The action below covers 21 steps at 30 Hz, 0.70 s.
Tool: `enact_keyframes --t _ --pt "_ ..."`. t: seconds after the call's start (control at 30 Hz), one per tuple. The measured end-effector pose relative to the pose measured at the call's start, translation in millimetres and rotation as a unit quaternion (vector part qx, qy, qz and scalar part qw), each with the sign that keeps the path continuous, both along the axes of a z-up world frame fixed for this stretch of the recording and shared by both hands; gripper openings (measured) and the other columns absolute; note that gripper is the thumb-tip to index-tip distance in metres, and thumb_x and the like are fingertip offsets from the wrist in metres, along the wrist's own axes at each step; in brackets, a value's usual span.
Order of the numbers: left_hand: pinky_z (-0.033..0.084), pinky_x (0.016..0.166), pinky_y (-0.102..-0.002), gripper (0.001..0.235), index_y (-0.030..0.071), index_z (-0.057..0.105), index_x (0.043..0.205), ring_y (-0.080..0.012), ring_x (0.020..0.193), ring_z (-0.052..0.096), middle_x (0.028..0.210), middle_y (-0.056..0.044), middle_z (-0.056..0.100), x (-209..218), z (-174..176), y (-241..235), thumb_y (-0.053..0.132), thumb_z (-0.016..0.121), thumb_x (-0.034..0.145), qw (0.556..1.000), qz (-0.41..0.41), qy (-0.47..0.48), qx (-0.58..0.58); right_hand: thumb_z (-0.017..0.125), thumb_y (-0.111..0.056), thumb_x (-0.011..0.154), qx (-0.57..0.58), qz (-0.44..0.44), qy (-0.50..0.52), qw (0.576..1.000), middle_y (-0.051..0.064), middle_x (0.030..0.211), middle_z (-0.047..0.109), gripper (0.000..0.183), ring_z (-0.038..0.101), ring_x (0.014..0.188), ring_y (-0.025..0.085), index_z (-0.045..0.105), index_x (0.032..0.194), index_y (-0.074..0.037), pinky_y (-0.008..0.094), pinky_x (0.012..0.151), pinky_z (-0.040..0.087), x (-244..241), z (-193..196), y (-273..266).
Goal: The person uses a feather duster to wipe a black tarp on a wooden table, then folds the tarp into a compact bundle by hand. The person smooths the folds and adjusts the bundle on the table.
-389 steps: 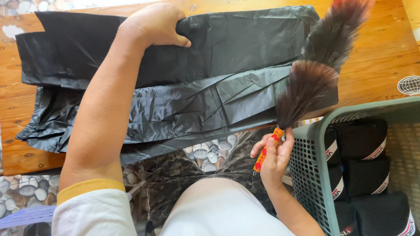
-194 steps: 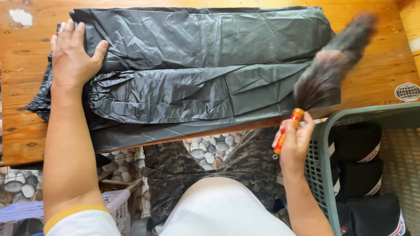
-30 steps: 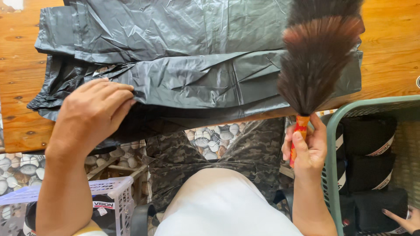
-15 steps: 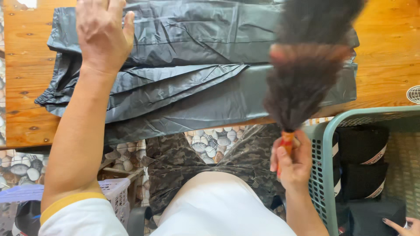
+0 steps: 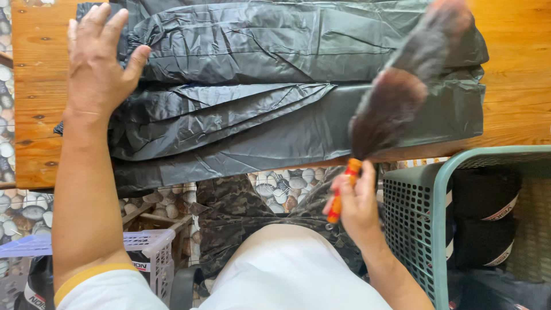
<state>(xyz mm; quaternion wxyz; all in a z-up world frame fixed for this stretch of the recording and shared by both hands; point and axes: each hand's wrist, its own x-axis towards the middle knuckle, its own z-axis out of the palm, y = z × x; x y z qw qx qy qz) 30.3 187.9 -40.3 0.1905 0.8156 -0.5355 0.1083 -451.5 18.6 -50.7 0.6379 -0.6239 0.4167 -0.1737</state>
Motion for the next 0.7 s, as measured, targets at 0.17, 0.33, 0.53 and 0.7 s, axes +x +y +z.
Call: enact_keyframes --t 0.17,0.33,0.53,0.7 --pt "0.033 0.113 -0.061 0.044 -0.016 0.057 0.145 -0.0513 0.132 0.052 0.143 -0.035 0.057 9 -20 11 0.016 0.069 0.117 0.996 0.001 0.016 -0.086 0.038 -0.038 0.105 -0.08 0.351 0.147 0.921 -0.001 0.065 0.064 0.053 0.062 0.049 0.016 0.025 0.146 -0.005 0.031 0.049 0.055 39 33 34" --pt "0.041 0.114 -0.054 0.035 -0.018 0.06 0.138 -0.0486 0.132 0.055 0.139 -0.035 0.061 12 -24 17 0.013 0.054 0.123 0.985 -0.039 0.048 -0.161 0.048 -0.029 0.104 -0.01 0.289 0.018 0.957 -0.004 0.064 0.054 0.062 0.044 0.048 0.005 0.031 0.161 -0.013 0.023 0.054 0.043 46 35 42" --pt "0.033 0.117 -0.062 0.03 -0.013 0.064 0.132 -0.0508 0.136 0.054 0.141 -0.032 0.06 4 -16 13 0.015 0.063 0.121 0.986 -0.049 0.047 -0.154 0.047 -0.037 0.101 -0.071 0.282 0.155 0.944 -0.003 0.049 0.056 0.056 0.055 0.039 0.012 0.033 0.151 -0.014 0.03 0.052 0.049 55 41 42" --pt "0.036 0.118 -0.063 0.017 -0.015 0.063 0.131 -0.0519 0.132 0.056 0.14 -0.032 0.062 -5 1 11 -0.008 0.064 0.116 0.984 -0.068 -0.011 -0.163 0.054 -0.022 0.104 0.09 0.304 -0.028 0.948 -0.003 0.083 0.059 0.055 0.045 0.061 0.006 0.041 0.157 -0.014 0.022 0.061 0.04 30 23 33"
